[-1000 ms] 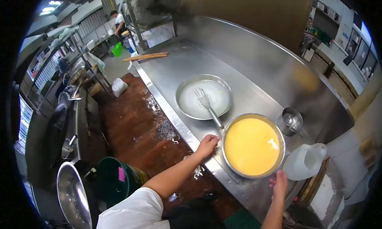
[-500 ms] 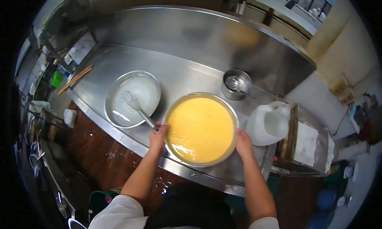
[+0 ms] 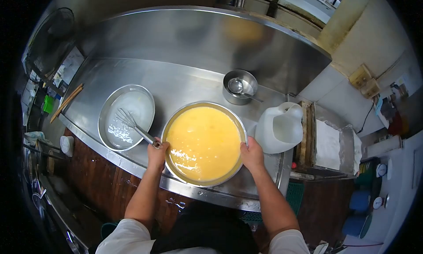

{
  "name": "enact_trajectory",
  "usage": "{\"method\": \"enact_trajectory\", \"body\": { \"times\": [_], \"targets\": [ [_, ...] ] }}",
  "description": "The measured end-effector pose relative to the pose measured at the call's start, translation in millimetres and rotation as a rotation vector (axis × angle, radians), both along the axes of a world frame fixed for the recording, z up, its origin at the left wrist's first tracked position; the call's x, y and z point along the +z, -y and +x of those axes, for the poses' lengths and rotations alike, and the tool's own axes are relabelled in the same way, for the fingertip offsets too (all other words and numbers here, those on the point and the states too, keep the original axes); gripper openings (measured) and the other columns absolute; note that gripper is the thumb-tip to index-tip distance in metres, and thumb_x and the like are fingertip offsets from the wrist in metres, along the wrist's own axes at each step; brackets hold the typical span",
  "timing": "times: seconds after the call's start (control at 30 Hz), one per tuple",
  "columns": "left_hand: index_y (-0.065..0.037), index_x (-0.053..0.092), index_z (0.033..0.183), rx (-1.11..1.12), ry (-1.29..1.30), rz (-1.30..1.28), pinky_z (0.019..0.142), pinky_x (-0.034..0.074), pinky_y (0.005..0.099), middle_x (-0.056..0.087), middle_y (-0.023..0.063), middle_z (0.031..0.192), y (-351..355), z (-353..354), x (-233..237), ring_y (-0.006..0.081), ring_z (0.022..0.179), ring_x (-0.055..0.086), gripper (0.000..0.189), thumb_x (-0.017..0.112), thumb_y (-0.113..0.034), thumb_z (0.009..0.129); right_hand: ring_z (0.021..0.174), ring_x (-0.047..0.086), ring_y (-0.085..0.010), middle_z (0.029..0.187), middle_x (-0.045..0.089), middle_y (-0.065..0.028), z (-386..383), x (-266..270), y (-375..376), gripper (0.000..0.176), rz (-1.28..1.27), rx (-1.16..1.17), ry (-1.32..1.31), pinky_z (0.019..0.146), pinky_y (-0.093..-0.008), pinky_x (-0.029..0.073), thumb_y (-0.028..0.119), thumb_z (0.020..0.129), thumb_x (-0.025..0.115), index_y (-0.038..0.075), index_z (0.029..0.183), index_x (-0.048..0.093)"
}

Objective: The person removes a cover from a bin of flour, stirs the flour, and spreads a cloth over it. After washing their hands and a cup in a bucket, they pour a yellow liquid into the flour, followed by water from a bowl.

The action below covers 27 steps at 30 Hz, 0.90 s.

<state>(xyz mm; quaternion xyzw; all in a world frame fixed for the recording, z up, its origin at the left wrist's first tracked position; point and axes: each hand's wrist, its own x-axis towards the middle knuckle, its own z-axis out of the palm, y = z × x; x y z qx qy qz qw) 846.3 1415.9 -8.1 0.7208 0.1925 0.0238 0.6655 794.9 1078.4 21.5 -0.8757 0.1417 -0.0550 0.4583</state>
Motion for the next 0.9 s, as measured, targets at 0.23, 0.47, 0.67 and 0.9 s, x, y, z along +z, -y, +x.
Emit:
{"method": "enact_trajectory", "body": {
  "times": [0.23,0.47,0.67,0.9],
  "targets": [
    [-0.009,0.043,0.077,-0.039,-0.02,-0.286,0.054,0.04,0.0237,0.048,-0.0001,0.068,19,-32,34,0.0094,0.059,0.049,0.022,0.056,0.006,0.071,0.079,0.065,-0.0278,0.09,0.066,-0.0184,-26,-2,11,0.026,0.06,-0.029,0.04,0.073,-0.0365,0.049,0.015,0.087,0.054,0.001,0.107,0.061],
    [-0.011,0.04,0.073,-0.127,-0.002,-0.24,0.047,0.035,0.023,0.045,-0.0023,0.064,25,-62,54,0.0069,0.054,0.043,0.023,0.055,0.006,0.07,0.079,0.064,-0.0202,0.089,0.067,-0.0145,-88,51,12,0.024,0.013,-0.066,-0.004,0.073,-0.0326,0.049,0.012,0.089,0.051,0.0,0.107,0.06],
    [-0.011,0.04,0.071,-0.263,-0.005,-0.207,0.05,0.037,0.0224,0.046,-0.002,0.065,54,-97,90,0.0067,0.056,0.043,0.023,0.053,0.008,0.07,0.084,0.062,-0.0135,0.091,0.068,-0.0095,-161,61,34,0.025,0.235,-0.196,0.006,0.075,-0.03,0.048,0.014,0.091,0.052,0.0,0.11,0.06],
    [-0.011,0.04,0.072,-0.417,-0.025,-0.245,0.05,0.038,0.022,0.048,-0.002,0.066,127,-149,112,0.0066,0.055,0.044,0.023,0.051,0.009,0.07,0.081,0.058,-0.0073,0.089,0.065,-0.002,-251,85,91,0.022,0.178,-0.299,0.066,0.071,-0.0257,0.048,0.014,0.092,0.053,0.001,0.108,0.061]
  ]
}}
